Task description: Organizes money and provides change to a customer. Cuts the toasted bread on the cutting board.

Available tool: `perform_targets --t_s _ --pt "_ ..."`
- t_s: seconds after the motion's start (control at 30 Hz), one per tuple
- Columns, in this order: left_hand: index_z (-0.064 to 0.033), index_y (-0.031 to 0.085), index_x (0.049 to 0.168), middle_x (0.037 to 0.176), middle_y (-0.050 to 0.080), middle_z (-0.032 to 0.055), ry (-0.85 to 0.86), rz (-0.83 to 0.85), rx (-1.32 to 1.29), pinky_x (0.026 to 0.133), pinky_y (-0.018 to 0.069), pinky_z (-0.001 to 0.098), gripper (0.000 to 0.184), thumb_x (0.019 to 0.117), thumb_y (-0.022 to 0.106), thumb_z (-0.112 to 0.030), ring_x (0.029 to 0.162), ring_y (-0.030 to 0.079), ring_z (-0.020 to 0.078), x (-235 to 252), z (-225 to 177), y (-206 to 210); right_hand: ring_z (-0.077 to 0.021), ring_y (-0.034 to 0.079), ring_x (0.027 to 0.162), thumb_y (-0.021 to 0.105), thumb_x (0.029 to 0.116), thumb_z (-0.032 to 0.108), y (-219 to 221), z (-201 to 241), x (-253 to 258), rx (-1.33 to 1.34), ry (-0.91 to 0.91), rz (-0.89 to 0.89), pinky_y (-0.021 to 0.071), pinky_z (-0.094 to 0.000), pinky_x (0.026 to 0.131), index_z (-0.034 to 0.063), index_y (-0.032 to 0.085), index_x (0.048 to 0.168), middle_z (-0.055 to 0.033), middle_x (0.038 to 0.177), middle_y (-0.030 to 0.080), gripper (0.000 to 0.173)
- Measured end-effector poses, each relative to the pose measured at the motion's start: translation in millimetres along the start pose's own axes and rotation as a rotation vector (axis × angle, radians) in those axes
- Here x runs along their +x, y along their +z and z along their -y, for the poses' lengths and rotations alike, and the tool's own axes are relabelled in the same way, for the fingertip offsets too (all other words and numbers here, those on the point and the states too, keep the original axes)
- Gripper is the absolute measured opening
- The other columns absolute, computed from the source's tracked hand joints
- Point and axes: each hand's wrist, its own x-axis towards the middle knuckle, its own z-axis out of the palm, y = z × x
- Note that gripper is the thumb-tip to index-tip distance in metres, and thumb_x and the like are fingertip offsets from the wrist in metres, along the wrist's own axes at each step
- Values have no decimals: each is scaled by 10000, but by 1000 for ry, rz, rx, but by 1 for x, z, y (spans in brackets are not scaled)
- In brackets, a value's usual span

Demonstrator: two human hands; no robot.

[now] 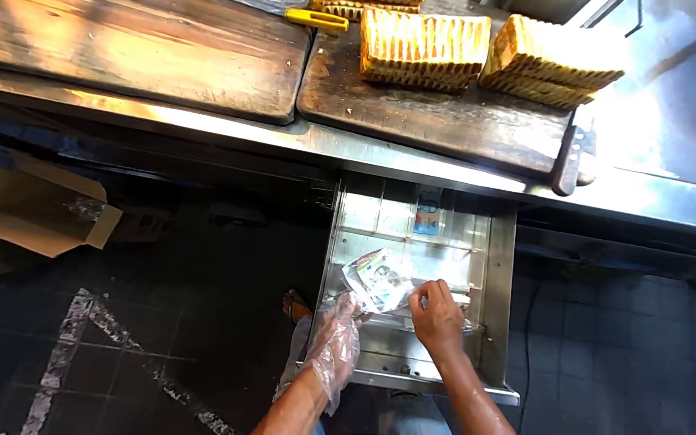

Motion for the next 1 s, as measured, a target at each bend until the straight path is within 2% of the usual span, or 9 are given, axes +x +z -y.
perform_targets --t_s 0.07,0.17,0.3,0.4,0.5,0.63,0.83,0.93,1.0 --pt "38 572 1195 1101 617 168 15 -37 4 860 596 426 223 1090 416 -81 976 653 256 0 3 3 -245 665 658 678 881 175 -1 -3 -5 11 24 -10 557 -442 552 60 687 825 -89 810 651 128" --pt "52 575 1253 1156 625 167 91 -3 174 882 597 384 259 1081 445 -91 1010 664 228 -2 3 5 -240 702 791 652 940 166 -10 0 -15 109 -76 -93 606 -412 668 42 750 1016 -117 941 698 175" --pt "-51 620 961 867 675 65 259 62 418 810 580 326 125 915 703 -131 838 675 159 8 14 0 -166 711 974 563 978 76 -14 26 -29 331 -450 -14 611 -325 847 101 763 1086 -61 1045 742 229" --pt "-46 620 868 801 671 83 312 6 414 773 599 346 98 902 707 -74 781 681 187 11 13 10 -134 731 944 563 974 65 -1 29 -21 290 -425 18 624 -297 811 109 776 1112 -43 1069 757 258" --pt "-105 560 754 654 544 -14 369 -133 688 598 473 273 195 843 732 -83 617 549 92 9 11 12 -125 686 772 579 952 100 -1 32 -14 284 -408 -75 593 -293 648 122 785 1061 -37 915 708 234" --pt "-100 562 737 659 524 -1 377 -184 864 604 458 290 223 862 747 -95 630 529 101 9 2 12 -157 685 1023 654 965 232 -5 37 5 257 -442 107 602 -340 848 144 765 1162 -23 1149 715 242" --pt "-113 569 729 684 548 1 459 -40 959 609 468 300 217 814 768 -95 641 538 103 15 -9 6 -207 645 1198 753 895 406 -12 39 15 224 -328 313 569 -407 975 121 609 1423 -76 1343 646 617" --pt "-138 555 693 650 551 -11 489 5 1009 587 462 306 255 838 765 -128 614 537 99 18 -13 6 -220 685 1134 762 869 324 -19 48 20 187 -252 371 588 -429 930 116 570 1464 -84 1299 681 659" --pt "-157 521 666 626 517 -26 519 16 1025 556 436 289 278 825 746 -121 589 510 87 20 -14 6 -220 724 952 728 849 214 -19 55 20 164 -205 330 614 -438 795 97 563 1465 -83 1158 722 649"
